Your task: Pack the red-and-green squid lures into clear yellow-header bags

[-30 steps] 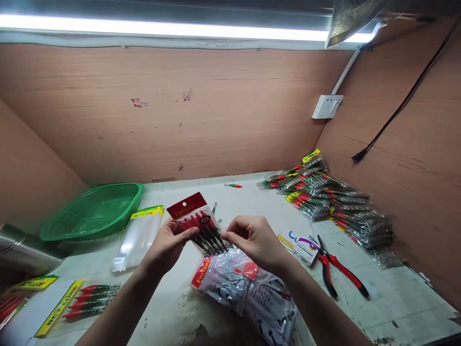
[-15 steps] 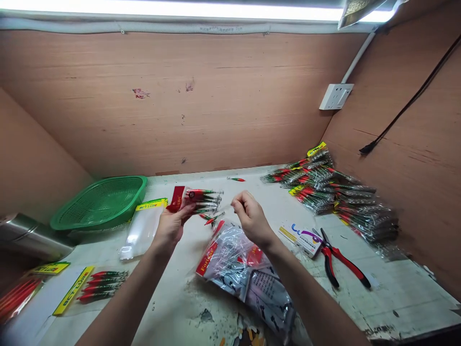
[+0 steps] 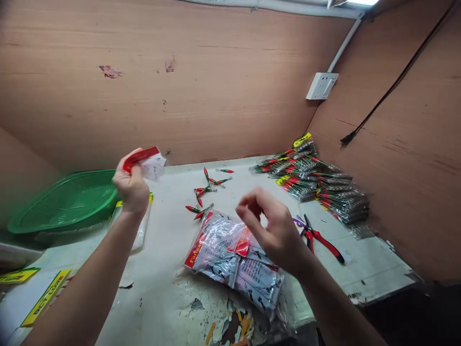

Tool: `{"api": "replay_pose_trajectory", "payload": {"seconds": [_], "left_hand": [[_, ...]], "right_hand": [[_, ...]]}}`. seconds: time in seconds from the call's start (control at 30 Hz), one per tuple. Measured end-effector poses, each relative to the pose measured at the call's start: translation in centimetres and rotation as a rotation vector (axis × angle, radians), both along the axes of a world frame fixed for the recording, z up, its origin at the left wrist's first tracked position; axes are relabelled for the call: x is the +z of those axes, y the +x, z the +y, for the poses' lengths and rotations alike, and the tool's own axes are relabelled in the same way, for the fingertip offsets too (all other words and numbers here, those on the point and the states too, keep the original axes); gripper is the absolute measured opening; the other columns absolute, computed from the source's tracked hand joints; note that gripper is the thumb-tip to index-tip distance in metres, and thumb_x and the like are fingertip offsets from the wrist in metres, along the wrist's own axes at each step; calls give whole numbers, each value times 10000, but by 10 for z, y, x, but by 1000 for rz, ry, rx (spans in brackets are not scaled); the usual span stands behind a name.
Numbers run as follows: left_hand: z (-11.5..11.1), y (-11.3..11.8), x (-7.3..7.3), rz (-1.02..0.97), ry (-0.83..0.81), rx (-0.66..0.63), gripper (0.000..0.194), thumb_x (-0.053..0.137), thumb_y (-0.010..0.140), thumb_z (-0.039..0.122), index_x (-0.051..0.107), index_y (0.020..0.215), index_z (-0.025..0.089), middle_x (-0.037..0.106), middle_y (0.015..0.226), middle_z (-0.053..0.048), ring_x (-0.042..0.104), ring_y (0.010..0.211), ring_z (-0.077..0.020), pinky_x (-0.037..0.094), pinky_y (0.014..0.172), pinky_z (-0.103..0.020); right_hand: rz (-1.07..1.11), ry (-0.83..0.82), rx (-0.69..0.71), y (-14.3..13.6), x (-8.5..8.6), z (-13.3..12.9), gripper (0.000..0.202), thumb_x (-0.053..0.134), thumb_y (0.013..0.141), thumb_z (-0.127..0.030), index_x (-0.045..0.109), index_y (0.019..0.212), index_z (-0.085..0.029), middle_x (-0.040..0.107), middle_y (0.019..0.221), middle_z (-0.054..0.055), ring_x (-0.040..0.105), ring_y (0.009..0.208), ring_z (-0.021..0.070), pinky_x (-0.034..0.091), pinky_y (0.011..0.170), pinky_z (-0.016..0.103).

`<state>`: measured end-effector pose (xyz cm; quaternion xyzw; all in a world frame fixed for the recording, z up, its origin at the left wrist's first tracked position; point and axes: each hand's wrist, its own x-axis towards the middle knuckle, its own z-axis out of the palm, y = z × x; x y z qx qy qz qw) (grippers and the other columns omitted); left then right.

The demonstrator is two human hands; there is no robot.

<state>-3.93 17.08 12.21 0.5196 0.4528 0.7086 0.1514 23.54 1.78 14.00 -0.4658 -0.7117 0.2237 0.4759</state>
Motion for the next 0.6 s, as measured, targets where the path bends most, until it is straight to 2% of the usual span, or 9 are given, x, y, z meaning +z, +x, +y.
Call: {"api": "replay_pose_trajectory", "payload": {"seconds": [0.07,0.13,0.2,0.27,0.3,0.37,0.47,0.53,0.6], "left_hand": [[-43,1,3,159,113,-23,238,453,843,205,655,968,180,632,870,-26,564,874,-150,411,852,-289],[-89,14,-5,599,263,-189,240,450,819,161,654,945,166,594,750,-23,512,723,-147,403,698,-297],[-128,36,-23,861,238,-478,203,473,833,257,645,876,156,563,680,-26,475,658,-156,371,636,-320],[-152,62,-47,1053,223,-660,320,563,808,453,583,656,172,524,592,-19,444,602,-160,333,576,-325],[-157,75,-58,1118,249,-669,317,565,816,433,569,633,174,514,571,-16,447,591,-163,327,567,-326],[-154,94,-75,1255,243,-608,146,550,842,275,621,791,158,544,604,-19,482,608,-173,348,574,-325],[-136,106,-80,1369,186,-508,208,566,811,158,617,1012,159,610,740,-42,549,687,-200,404,600,-329],[-125,105,-78,1364,223,-541,150,621,765,161,630,911,194,633,796,-44,577,709,-203,431,601,-314],[-117,99,-85,1277,318,-582,198,652,751,230,626,945,203,653,909,-62,602,732,-193,459,610,-287]], "right_hand": [[-146,-110,256,14,-9,-45,174,493,944,-280,549,802,-196,540,703,12,508,625,121,407,573,236],[-359,-201,349,22,-30,-69,208,486,943,-241,542,750,-186,537,678,9,502,595,112,383,528,223],[-554,-113,205,24,-60,-72,192,446,948,-205,589,823,-173,569,758,39,526,661,137,388,557,239],[-701,82,-13,22,-86,-61,206,420,944,-173,624,957,-156,589,878,83,528,779,189,402,654,289],[-757,164,-93,19,-95,-54,211,433,934,-168,631,1006,-154,588,921,98,512,826,213,394,701,320],[-819,232,-182,14,-102,-44,202,506,897,-184,640,1047,-165,575,973,111,477,886,248,366,773,371],[-791,159,-225,10,-89,-47,279,616,822,-235,620,1098,-189,546,1033,104,447,946,265,331,844,411],[-769,72,-196,10,-76,-55,410,685,773,-321,578,1151,-203,527,1067,89,438,975,259,321,896,425],[-819,0,-152,13,-68,-59,641,757,690,-462,515,1235,-228,500,1124,84,427,1010,263,324,927,439]]}}
